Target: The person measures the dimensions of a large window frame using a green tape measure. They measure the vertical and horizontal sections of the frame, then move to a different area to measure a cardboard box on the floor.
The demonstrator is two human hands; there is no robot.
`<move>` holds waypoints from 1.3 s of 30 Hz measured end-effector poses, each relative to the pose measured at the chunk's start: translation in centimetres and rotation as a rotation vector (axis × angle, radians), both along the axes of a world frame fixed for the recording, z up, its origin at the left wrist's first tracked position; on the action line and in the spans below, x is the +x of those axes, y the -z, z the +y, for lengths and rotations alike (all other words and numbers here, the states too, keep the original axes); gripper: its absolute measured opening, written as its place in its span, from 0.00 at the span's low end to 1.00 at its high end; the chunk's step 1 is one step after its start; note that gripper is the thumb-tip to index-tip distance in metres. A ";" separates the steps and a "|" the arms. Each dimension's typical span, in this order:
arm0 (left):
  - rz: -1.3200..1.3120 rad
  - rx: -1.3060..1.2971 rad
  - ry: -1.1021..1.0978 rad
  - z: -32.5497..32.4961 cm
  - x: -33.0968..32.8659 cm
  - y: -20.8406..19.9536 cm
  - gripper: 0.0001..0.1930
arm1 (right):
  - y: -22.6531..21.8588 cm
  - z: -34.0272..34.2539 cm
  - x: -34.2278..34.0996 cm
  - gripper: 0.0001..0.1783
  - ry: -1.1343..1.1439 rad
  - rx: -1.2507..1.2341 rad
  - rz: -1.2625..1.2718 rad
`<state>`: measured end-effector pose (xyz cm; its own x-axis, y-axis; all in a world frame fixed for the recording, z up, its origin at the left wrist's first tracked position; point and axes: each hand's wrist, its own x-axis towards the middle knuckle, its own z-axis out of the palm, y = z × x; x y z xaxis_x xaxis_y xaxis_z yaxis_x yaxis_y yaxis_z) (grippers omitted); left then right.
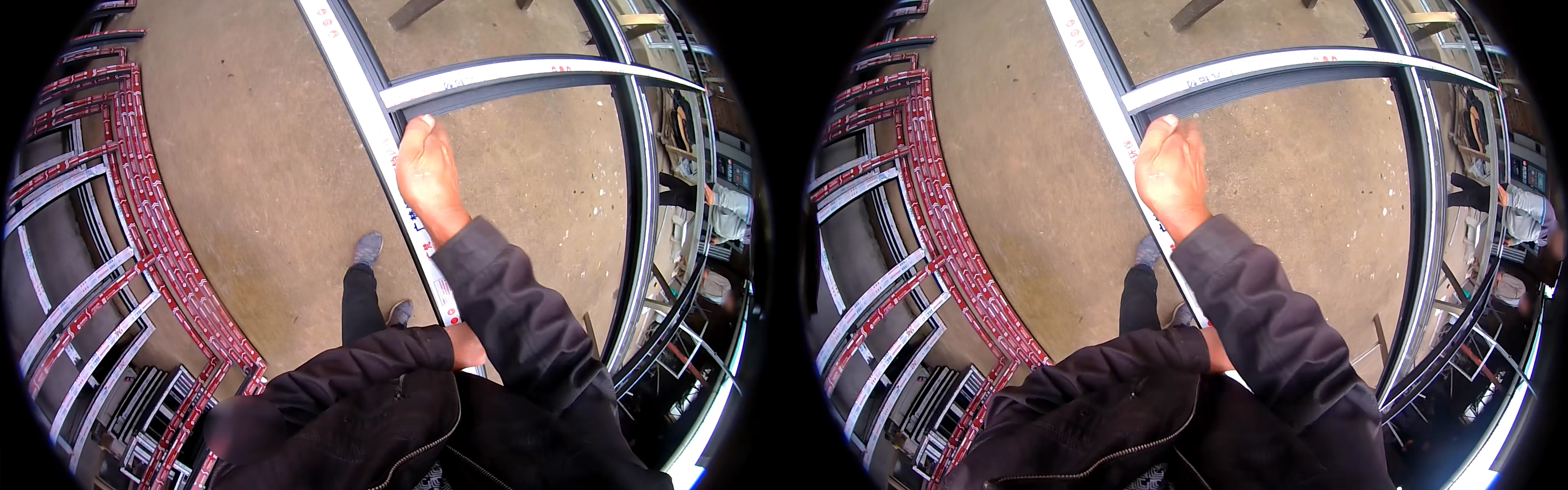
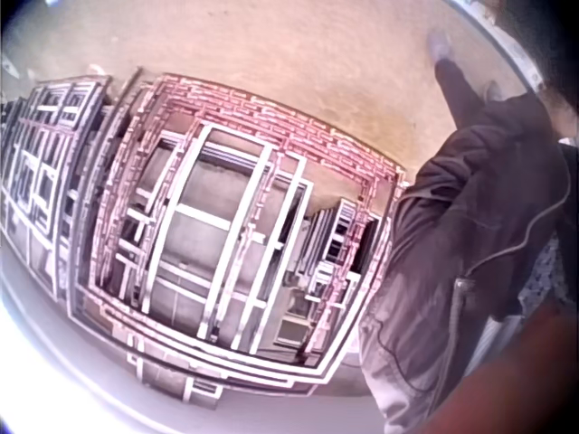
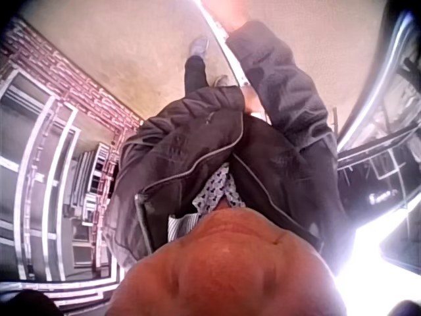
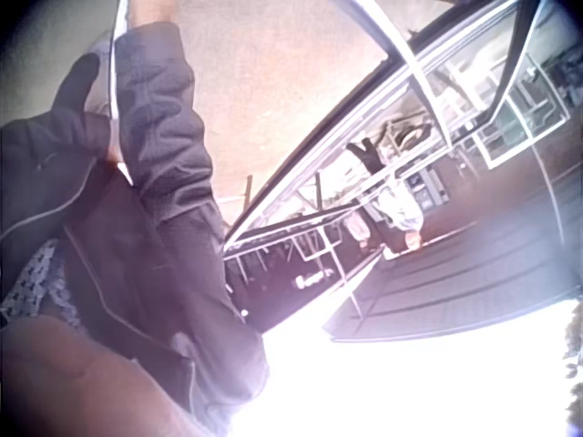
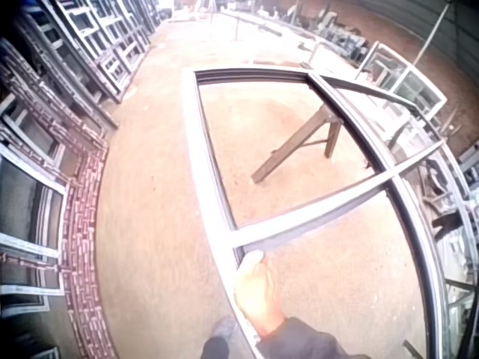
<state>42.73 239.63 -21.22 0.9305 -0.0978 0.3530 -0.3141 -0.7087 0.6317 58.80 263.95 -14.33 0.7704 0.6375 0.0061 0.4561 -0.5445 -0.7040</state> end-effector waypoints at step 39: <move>-0.010 0.171 -0.074 2.0 -0.2 -2.0 0.10 | 1.5 0.5 -2.4 0.29 -0.706 -0.265 1.015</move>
<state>42.52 241.62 -19.25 0.9337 -0.0891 0.3468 -0.2635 -0.8268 0.4969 56.38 264.40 -15.85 -0.1540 0.8018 -0.5774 0.0237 -0.5812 -0.8134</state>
